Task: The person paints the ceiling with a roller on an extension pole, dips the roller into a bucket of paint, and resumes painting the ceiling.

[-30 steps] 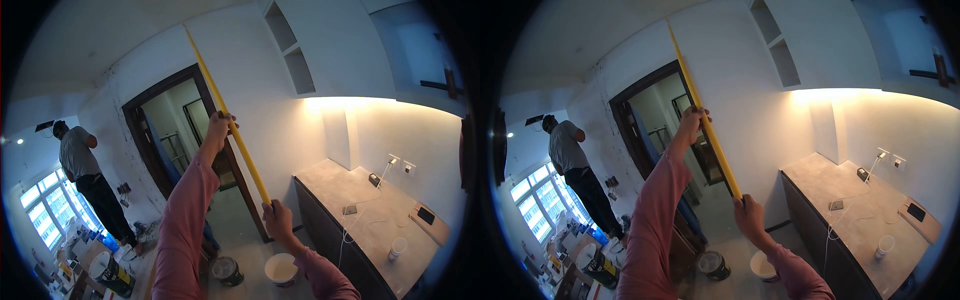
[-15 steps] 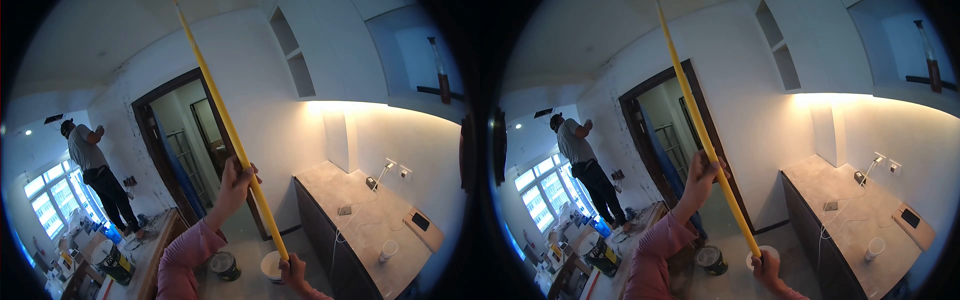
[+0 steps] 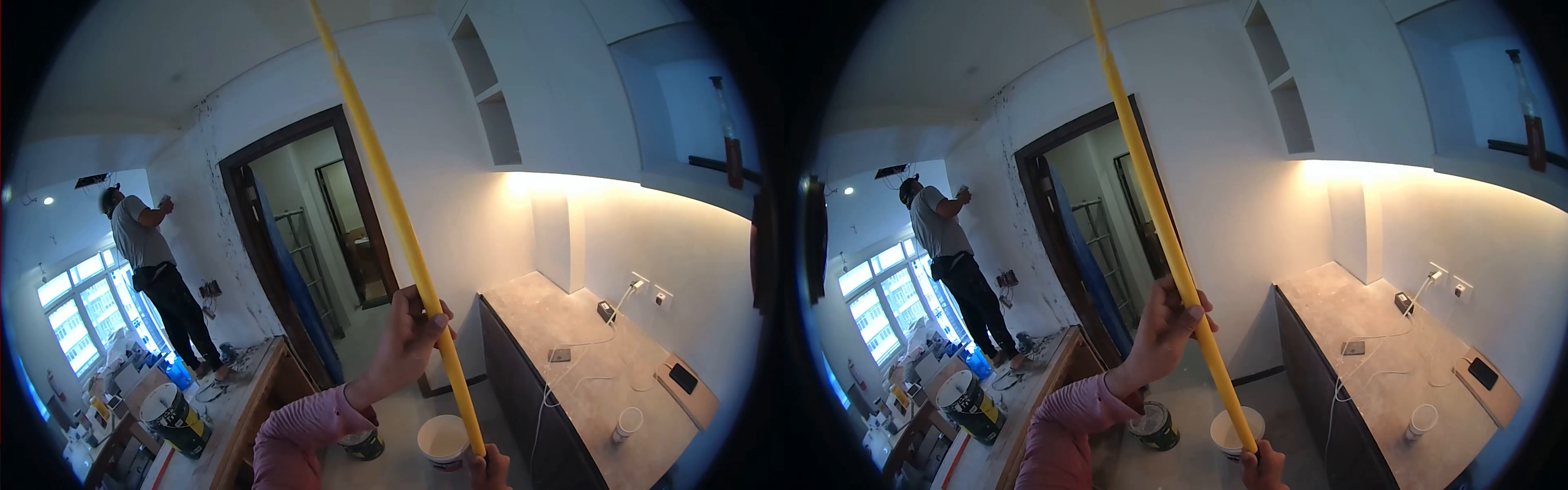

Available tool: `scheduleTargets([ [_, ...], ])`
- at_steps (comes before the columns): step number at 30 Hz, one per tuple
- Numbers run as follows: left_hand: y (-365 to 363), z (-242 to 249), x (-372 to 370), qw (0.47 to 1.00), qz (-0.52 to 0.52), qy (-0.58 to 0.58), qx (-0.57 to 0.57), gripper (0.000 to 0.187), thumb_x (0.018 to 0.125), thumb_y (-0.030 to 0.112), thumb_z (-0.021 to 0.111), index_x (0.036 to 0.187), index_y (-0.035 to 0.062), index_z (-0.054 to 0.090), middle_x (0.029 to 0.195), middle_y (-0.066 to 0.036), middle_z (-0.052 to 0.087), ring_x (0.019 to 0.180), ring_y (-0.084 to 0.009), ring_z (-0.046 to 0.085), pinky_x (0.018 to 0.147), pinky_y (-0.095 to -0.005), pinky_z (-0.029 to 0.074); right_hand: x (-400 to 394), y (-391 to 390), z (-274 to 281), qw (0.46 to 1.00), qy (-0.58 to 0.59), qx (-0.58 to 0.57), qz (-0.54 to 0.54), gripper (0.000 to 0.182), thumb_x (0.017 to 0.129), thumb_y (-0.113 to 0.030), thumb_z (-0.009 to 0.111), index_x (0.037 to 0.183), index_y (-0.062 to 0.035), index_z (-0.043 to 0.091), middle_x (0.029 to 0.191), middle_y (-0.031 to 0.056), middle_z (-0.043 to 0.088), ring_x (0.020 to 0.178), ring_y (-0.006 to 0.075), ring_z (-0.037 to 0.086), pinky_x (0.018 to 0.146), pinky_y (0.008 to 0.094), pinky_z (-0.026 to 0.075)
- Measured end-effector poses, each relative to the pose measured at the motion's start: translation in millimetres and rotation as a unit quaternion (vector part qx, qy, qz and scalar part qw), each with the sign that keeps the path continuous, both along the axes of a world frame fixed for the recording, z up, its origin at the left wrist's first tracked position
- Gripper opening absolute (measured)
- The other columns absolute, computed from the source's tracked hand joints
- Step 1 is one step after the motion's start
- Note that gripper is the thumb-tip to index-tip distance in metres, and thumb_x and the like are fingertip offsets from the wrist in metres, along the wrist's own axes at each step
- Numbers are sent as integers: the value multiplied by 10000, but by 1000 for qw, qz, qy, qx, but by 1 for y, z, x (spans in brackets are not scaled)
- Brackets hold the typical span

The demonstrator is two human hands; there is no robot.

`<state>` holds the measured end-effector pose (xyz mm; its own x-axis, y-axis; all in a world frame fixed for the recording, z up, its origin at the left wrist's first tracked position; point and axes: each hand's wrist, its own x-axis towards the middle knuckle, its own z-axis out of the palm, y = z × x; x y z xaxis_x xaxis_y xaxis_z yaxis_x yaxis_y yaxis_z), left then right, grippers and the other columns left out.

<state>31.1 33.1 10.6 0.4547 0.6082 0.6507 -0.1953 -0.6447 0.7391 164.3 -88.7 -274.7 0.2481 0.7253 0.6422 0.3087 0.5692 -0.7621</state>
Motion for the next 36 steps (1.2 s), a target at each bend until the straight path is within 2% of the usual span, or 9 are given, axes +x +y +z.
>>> scheduleTargets([
  [5, 22, 15, -2, 999, 32, 4, 5, 359, 1021, 158, 531, 1287, 37, 322, 1084, -108, 548, 874, -205, 658, 749, -361, 581, 2, 11, 28, 999, 5, -13, 36, 266, 1014, -285, 541, 948, -30, 577, 641, 107, 553, 532, 188, 552, 497, 340, 434],
  [8, 54, 32, -6, 999, 44, 11, 26, 334, 1022, 149, 515, 1275, 27, 334, 1079, -105, 552, 869, -209, 661, 737, -369, 586, -2, 45, 36, 1000, 2, 9, 22, 140, 943, -155, 570, 925, -16, 572, 628, 87, 642, 571, 258, 684, 539, 346, 511],
  [11, 95, 54, -8, 998, 59, 16, 17, 302, 1023, 135, 494, 1258, 11, 350, 1075, -103, 558, 862, -215, 663, 719, -376, 590, -7, 78, 53, 1000, 24, 11, 13, 138, 949, -145, 569, 917, -11, 569, 615, 88, 632, 554, 245, 674, 525, 342, 497],
  [20, 230, 121, -18, 988, 148, 21, -49, 247, 1023, 158, 491, 1219, 16, 438, 1046, -91, 586, 835, -224, 665, 706, -376, 576, -35, 195, 125, 999, 46, 26, 0, 173, 978, -172, 579, 911, -13, 575, 605, 84, 616, 529, 235, 645, 509, 337, 472],
  [26, 308, 160, -26, 980, 186, 7, -67, 220, 1017, 155, 490, 1176, 5, 461, 1041, -115, 603, 816, -237, 663, 730, -406, 578, -53, 257, 171, 998, 60, 7, -13, 292, 993, -293, 562, 919, -14, 600, 617, 86, 627, 561, 249, 655, 550, 358, 488],
  [29, 333, 174, -30, 977, 202, 3, -70, 220, 1017, 162, 493, 1173, 8, 478, 1032, -105, 611, 823, -231, 663, 733, -403, 569, -61, 276, 188, 997, 75, -3, -12, 287, 997, -242, 555, 931, 27, 630, 620, 83, 634, 549, 163, 639, 543, 300, 472],
  [36, 351, 173, -31, 978, 198, -11, -66, 213, 1014, 165, 505, 1162, 14, 485, 1015, -98, 613, 806, -222, 661, 727, -383, 563, -63, 285, 197, 998, 57, -10, -25, 314, 992, -257, 552, 912, 32, 640, 616, 86, 639, 565, 169, 655, 553, 311, 483],
])
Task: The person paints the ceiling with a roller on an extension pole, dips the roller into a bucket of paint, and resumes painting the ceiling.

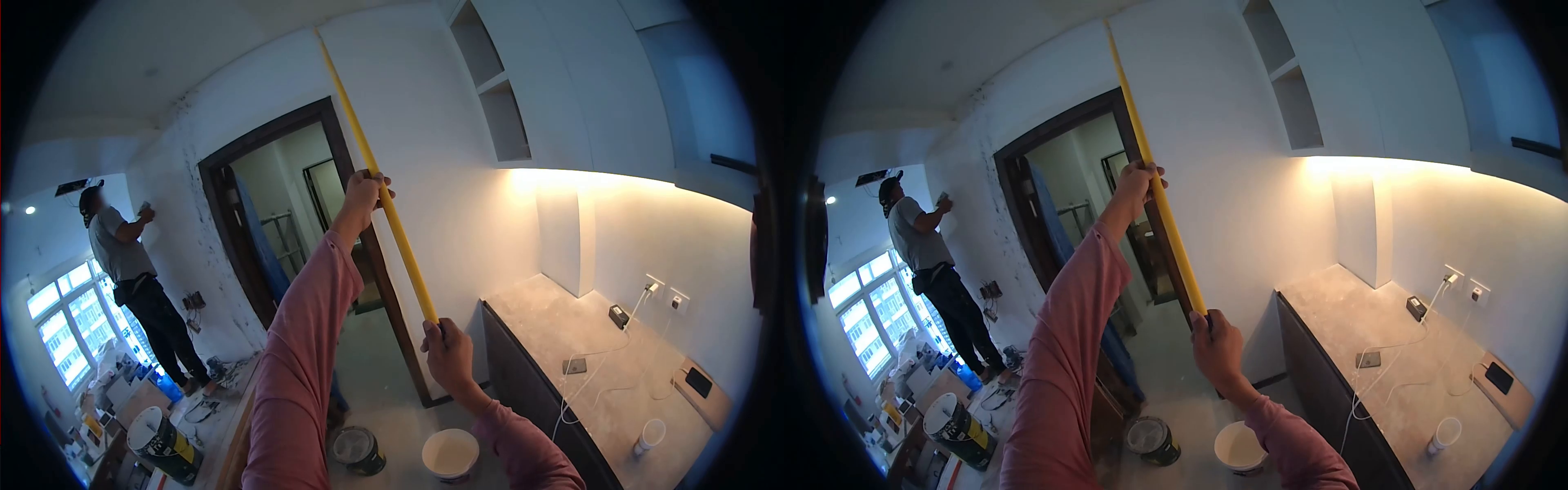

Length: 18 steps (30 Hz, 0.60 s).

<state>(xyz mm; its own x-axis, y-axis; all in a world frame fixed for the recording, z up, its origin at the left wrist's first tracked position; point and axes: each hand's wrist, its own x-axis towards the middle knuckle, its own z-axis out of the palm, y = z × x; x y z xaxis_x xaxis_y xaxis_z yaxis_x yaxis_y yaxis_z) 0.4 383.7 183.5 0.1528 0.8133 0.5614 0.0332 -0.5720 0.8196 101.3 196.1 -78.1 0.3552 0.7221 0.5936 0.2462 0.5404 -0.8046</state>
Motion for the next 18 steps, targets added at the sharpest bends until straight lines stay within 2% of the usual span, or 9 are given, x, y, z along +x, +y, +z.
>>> scheduleTargets([
  [2, -9, -7, 2, 1000, 1, -1, 17, 209, 1018, 179, 505, 1158, 24, 508, 1011, -80, 628, 803, -205, 667, 681, -341, 549, 1, -8, -2, 1000, -2, -2, -3, 319, 991, -260, 549, 902, 33, 640, 620, 90, 642, 565, 175, 657, 557, 314, 487],
  [5, -47, -26, 5, 1000, -2, 9, 30, 223, 1016, 169, 510, 1180, 19, 493, 1008, -79, 626, 805, -195, 666, 677, -328, 547, 8, -32, -25, 1000, 8, 4, 12, 306, 979, -277, 563, 914, 17, 618, 613, 110, 630, 549, 252, 659, 559, 362, 499],
  [11, -136, -87, 6, 996, -60, 37, 50, 265, 1018, 121, 488, 1236, -4, 403, 1024, -100, 583, 816, -199, 655, 721, -334, 553, 18, -87, -113, 999, -5, 35, 17, 196, 961, -182, 576, 925, 10, 592, 629, 114, 637, 568, 257, 670, 554, 348, 499],
  [15, -197, -121, 8, 991, -111, 33, 69, 234, 1017, 78, 496, 1195, 9, 361, 1016, -105, 562, 813, -190, 653, 701, -332, 572, 30, -144, -147, 999, -17, 2, 37, 167, 954, -158, 575, 936, 7, 592, 648, 96, 654, 594, 248, 686, 567, 342, 515],
  [17, -231, -132, 13, 989, -118, 42, 75, 246, 1020, 86, 496, 1207, 9, 356, 1029, -110, 564, 835, -197, 654, 744, -345, 571, 36, -165, -167, 999, -17, -13, 44, 167, 951, -158, 575, 946, 8, 593, 661, 86, 665, 605, 242, 694, 573, 335, 523],
  [18, -246, -137, 15, 988, -122, 47, 77, 253, 1021, 90, 496, 1214, 10, 353, 1036, -112, 565, 846, -200, 654, 765, -352, 570, 40, -173, -179, 999, -22, 0, 38, 180, 962, -167, 567, 938, 10, 582, 652, 79, 659, 589, 206, 681, 563, 317, 520],
])
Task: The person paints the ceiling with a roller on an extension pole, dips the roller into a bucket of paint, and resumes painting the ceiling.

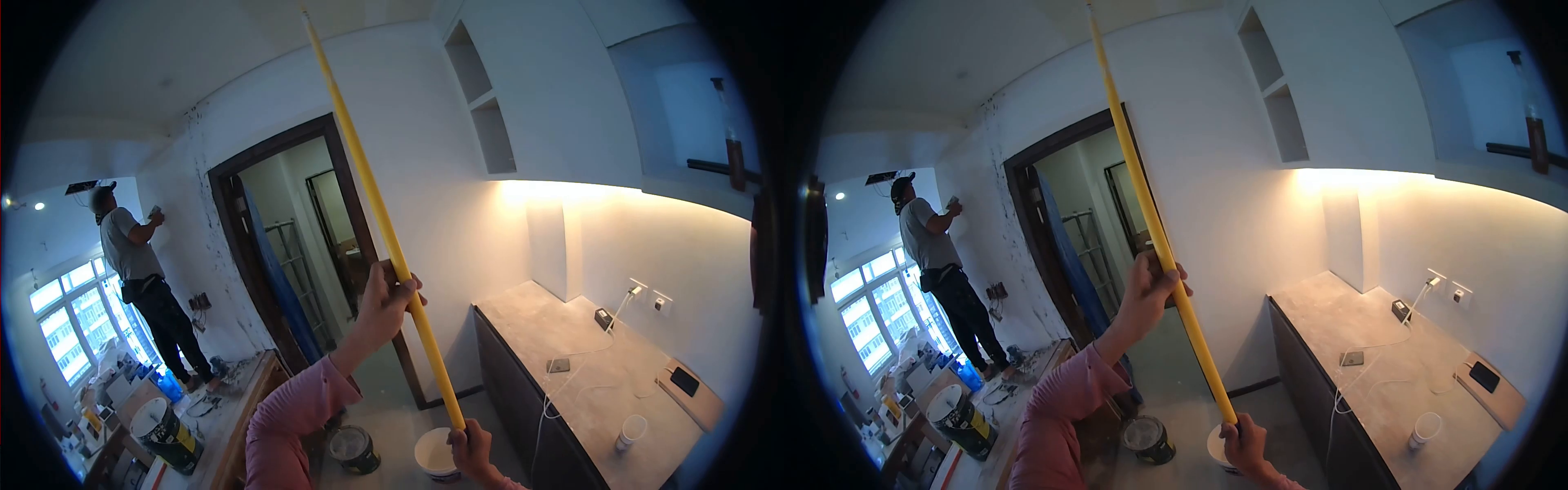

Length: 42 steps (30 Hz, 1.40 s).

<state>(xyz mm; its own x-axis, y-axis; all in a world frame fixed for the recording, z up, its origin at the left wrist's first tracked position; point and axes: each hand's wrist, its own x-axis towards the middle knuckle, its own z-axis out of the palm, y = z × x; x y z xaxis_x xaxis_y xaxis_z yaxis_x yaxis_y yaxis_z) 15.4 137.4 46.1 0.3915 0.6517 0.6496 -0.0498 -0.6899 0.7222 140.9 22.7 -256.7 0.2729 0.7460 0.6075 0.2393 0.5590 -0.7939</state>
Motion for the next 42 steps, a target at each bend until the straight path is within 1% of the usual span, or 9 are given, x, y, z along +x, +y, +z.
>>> scheduleTargets([
  [2, -21, -9, 5, 1000, -15, -2, 4, 270, 1022, 103, 508, 1222, 16, 348, 1040, -113, 566, 853, -202, 658, 768, -353, 572, 7, -14, -16, 999, -8, 28, -12, 210, 984, -185, 550, 924, 15, 561, 633, 64, 648, 556, 133, 655, 543, 280, 513],
  [5, -50, -16, 19, 1000, -31, -6, 2, 278, 1024, 115, 516, 1227, 26, 348, 1039, -111, 568, 864, -205, 664, 766, -353, 574, 21, -41, -24, 999, 18, 38, -16, 174, 948, -177, 590, 965, -3, 599, 677, 74, 676, 607, 216, 698, 582, 316, 534],
  [11, -87, -24, 56, 998, -56, -21, -18, 311, 1018, 123, 528, 1255, 35, 347, 1028, -108, 577, 862, -215, 680, 724, -354, 586, 64, -100, -11, 999, 11, -49, -8, 185, 945, -173, 603, 964, 11, 599, 674, 105, 663, 639, 204, 707, 590, 308, 525],
  [19, -88, -16, 124, 996, -70, 1, -53, 469, 993, 140, 569, 1368, -3, 326, 1004, -120, 608, 831, -235, 697, 697, -346, 594, 130, -138, -3, 999, 0, -28, -39, 164, 942, -152, 604, 948, 12, 600, 627, 112, 604, 557, 199, 653, 519, 316, 468],
  [22, -62, -6, 146, 997, -64, 13, -33, 451, 999, 158, 564, 1360, 2, 345, 989, -128, 625, 824, -243, 701, 709, -355, 597, 148, -131, 11, 998, 20, -28, -45, 164, 945, -151, 604, 935, 12, 596, 609, 104, 590, 542, 185, 640, 502, 311, 446],
  [25, -25, 13, 163, 996, -69, -31, -43, 347, 1032, 239, 506, 1288, 11, 459, 1017, -119, 646, 822, -240, 705, 723, -362, 598, 166, -117, 26, 998, -14, -28, -59, 168, 958, -150, 593, 916, 12, 590, 595, 92, 571, 520, 174, 610, 503, 295, 438],
  [28, 15, 38, 177, 995, -68, -62, -30, 310, 1047, 266, 471, 1225, 18, 527, 1048, -101, 655, 839, -231, 705, 737, -357, 593, 179, -103, 50, 998, 22, -49, -15, 189, 978, -161, 583, 901, 11, 584, 592, 61, 565, 517, 125, 572, 508, 272, 432],
  [34, 86, 72, 202, 994, -70, -79, -34, 297, 1038, 263, 512, 1237, 44, 541, 1046, -85, 662, 843, -215, 700, 741, -345, 578, 198, -38, 74, 997, 56, -52, -12, 215, 992, -184, 582, 896, 9, 585, 606, 18, 581, 576, 47, 551, 518, 246, 432],
  [42, 168, 90, 224, 996, -54, -74, -7, 322, 1036, 272, 513, 1241, 24, 529, 1030, -90, 654, 824, -217, 694, 721, -341, 578, 221, 60, 82, 997, 37, -53, -29, 194, 983, -180, 589, 901, -4, 592, 592, 25, 571, 540, 71, 551, 511, 260, 437],
])
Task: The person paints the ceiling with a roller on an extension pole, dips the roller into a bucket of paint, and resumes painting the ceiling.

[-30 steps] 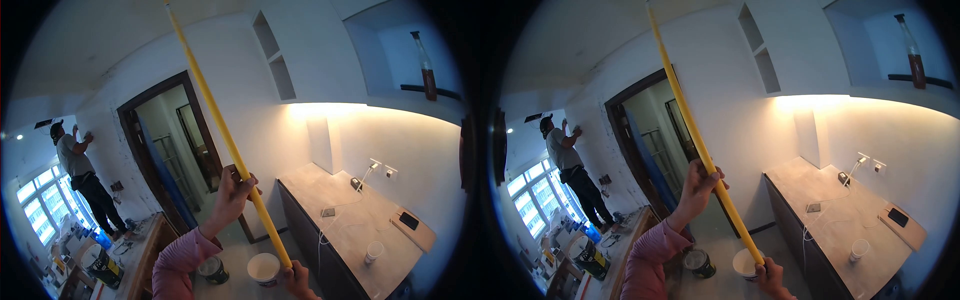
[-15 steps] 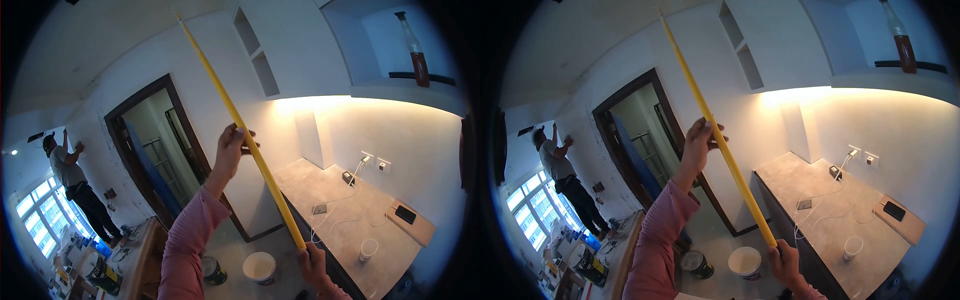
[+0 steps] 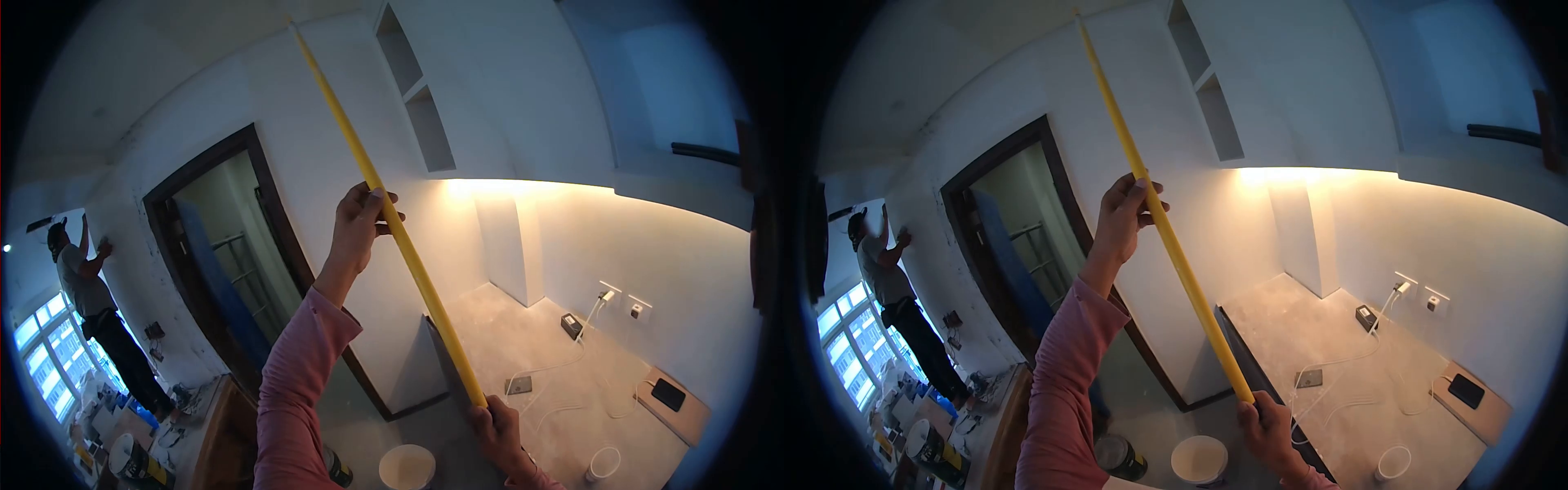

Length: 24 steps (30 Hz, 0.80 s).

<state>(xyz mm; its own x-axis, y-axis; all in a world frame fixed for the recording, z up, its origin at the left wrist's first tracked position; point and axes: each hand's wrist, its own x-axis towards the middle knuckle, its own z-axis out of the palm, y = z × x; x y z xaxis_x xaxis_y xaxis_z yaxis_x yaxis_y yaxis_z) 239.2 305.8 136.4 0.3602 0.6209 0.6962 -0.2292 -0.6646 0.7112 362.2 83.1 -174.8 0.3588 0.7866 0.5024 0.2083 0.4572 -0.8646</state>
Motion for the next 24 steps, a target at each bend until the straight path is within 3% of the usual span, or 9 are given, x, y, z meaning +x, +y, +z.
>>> scheduleTargets([
  [7, 45, 27, 3, 1000, 7, 11, 24, 335, 1034, 277, 512, 1245, 17, 518, 1045, -90, 644, 835, -220, 688, 738, -353, 574, 11, 55, 16, 999, -13, 29, 2, 197, 972, -189, 605, 894, -9, 585, 567, 41, 528, 504, 87, 517, 484, 284, 406],
  [16, 90, 60, 5, 998, 53, 31, -2, 356, 1051, 253, 455, 1289, -9, 500, 1061, -106, 636, 880, -232, 682, 773, -373, 565, 11, 89, 62, 998, -40, 51, -21, 212, 967, -193, 602, 877, -2, 583, 587, 110, 583, 508, 266, 605, 496, 347, 438],
  [24, 114, 91, 26, 988, 146, 28, -28, 327, 1051, 212, 395, 1207, -46, 522, 1058, -121, 618, 847, -237, 668, 772, -403, 566, 16, 115, 90, 997, -45, 62, -30, 279, 989, -273, 582, 871, -20, 595, 597, 112, 624, 557, 296, 653, 525, 386, 477],
])
